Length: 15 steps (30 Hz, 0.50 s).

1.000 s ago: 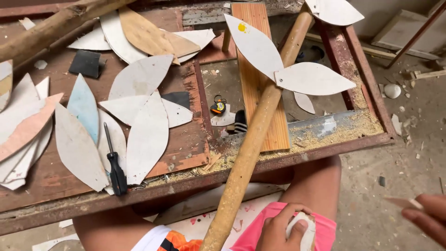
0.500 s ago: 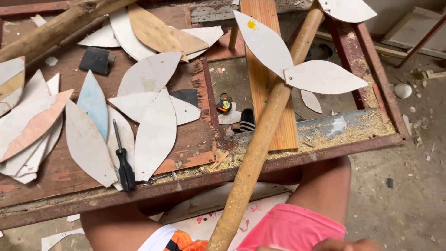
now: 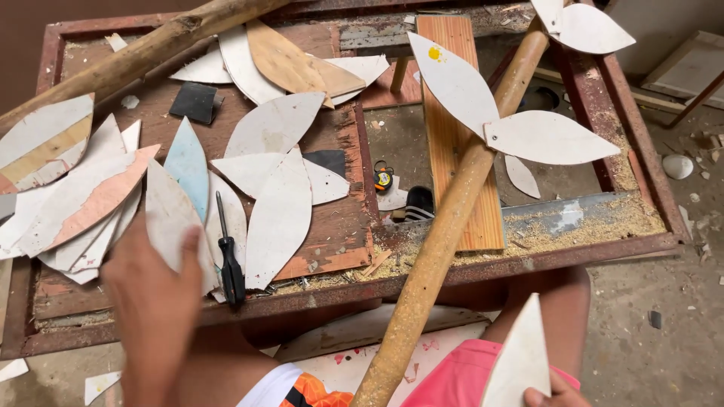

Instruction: Fastening leaf-shaped wooden pieces to a wooden pole using a screwdriver to assemble a decorative object.

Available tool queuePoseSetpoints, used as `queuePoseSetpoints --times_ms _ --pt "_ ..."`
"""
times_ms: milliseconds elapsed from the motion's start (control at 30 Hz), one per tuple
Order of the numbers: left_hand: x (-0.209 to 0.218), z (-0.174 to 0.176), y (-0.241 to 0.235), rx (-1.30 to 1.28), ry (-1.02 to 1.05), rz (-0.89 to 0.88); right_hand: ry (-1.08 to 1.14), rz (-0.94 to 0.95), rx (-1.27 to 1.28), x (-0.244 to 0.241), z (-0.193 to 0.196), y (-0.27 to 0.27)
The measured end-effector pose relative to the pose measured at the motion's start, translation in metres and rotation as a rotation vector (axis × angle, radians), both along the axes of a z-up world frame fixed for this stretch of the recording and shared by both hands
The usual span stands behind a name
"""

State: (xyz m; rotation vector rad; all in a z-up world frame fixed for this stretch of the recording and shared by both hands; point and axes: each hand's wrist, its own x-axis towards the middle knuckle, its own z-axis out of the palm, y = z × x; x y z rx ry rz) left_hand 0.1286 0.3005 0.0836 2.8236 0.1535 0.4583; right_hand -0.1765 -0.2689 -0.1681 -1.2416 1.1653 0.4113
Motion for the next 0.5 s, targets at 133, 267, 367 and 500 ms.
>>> queuePoseSetpoints --times_ms 133,267,367,500 --pt "0.029 -0.004 0.013 -0.126 0.265 0.191 -0.179 -0.083 -0.132 0.051 0.137 0.085" --pt "0.042 -0.028 0.037 -0.475 0.162 0.3 -0.272 -0.076 -0.274 0.08 0.188 0.138" --pt "0.031 0.003 0.012 -0.732 -0.13 0.194 -0.381 -0.121 -0.355 0.095 0.214 0.162" --pt "-0.004 0.035 -0.055 -1.325 -0.138 0.128 -0.342 -0.281 -0.177 0.13 0.254 0.189"
